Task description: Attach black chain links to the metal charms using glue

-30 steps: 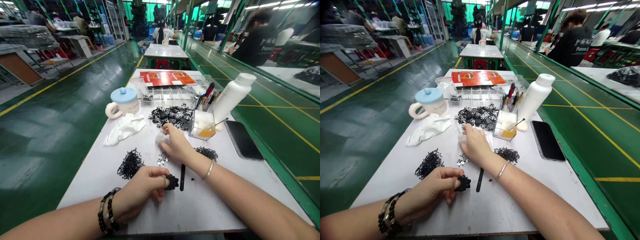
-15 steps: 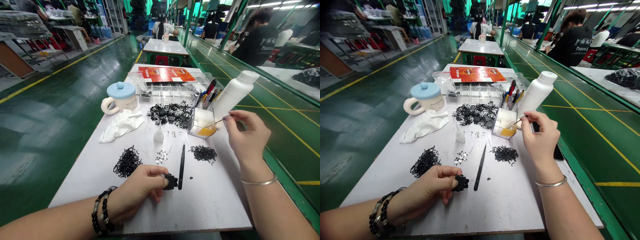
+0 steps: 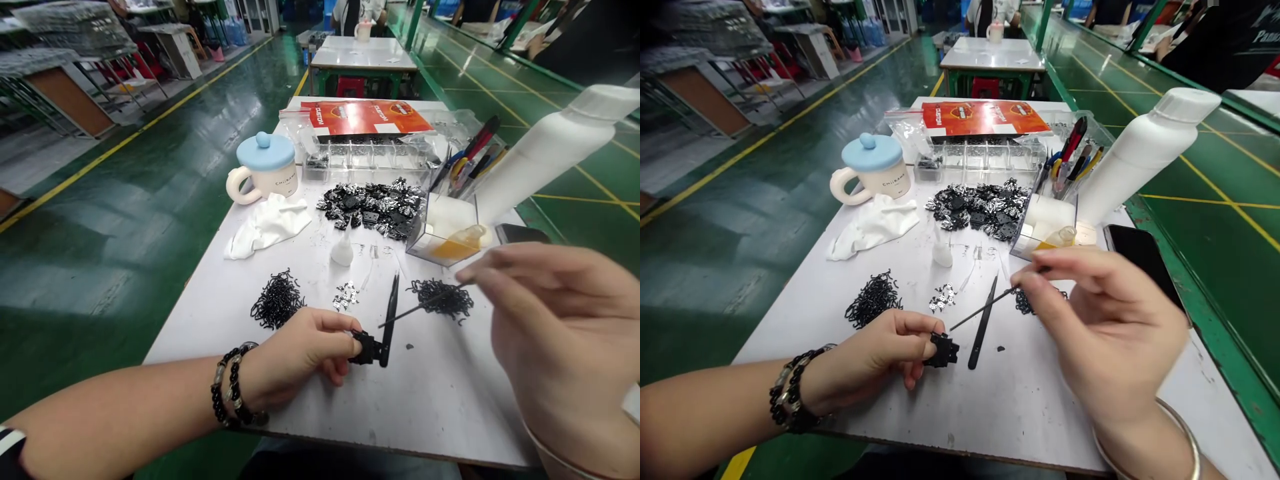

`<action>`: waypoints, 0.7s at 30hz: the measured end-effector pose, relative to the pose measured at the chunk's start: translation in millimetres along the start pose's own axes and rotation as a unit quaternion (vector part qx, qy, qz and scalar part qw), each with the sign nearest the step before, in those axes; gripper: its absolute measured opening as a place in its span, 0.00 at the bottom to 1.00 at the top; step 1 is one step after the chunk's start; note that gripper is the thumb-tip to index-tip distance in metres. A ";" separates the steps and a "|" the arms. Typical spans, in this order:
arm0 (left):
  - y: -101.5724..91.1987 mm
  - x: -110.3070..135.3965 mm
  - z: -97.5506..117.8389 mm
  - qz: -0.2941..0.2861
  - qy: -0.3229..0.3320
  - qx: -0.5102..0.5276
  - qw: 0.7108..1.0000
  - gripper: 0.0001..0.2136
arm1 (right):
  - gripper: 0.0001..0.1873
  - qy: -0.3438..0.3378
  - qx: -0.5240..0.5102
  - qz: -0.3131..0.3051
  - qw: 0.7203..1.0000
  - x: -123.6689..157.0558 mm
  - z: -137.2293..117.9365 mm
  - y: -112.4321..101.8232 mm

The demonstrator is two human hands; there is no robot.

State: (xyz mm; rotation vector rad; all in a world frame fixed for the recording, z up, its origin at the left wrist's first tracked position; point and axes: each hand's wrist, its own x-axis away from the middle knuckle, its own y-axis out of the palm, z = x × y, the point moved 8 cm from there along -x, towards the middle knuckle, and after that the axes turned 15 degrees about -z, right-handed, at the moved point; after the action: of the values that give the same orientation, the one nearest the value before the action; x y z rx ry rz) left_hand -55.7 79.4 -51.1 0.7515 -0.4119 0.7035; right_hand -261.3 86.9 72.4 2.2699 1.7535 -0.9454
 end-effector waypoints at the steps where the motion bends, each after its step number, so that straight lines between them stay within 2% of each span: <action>1: 0.0 -0.1 0.0 -0.001 0.000 0.003 1.000 0.10 | 0.14 0.003 -0.033 -0.004 0.999 1.0 -0.6 8.8; 4: 0.4 -0.4 -0.8 -0.004 -0.005 0.006 1.000 0.10 | 0.13 0.027 -0.084 -0.017 0.996 0.9 3.9 21.3; 12: 0.1 -0.9 -0.6 -0.008 -0.008 0.004 1.000 0.09 | 0.12 0.058 -0.072 -0.048 0.995 5.0 11.3 23.2; 21: 0.4 0.0 0.5 -0.002 -0.012 0.007 1.000 0.09 | 0.12 0.060 -0.098 -0.059 0.992 5.8 10.0 23.6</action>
State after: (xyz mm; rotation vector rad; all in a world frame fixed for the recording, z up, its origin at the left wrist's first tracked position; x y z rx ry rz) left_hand -56.0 79.2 -50.6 0.7741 -0.4273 0.6956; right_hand -243.1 79.7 54.9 2.1600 1.9540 -0.6330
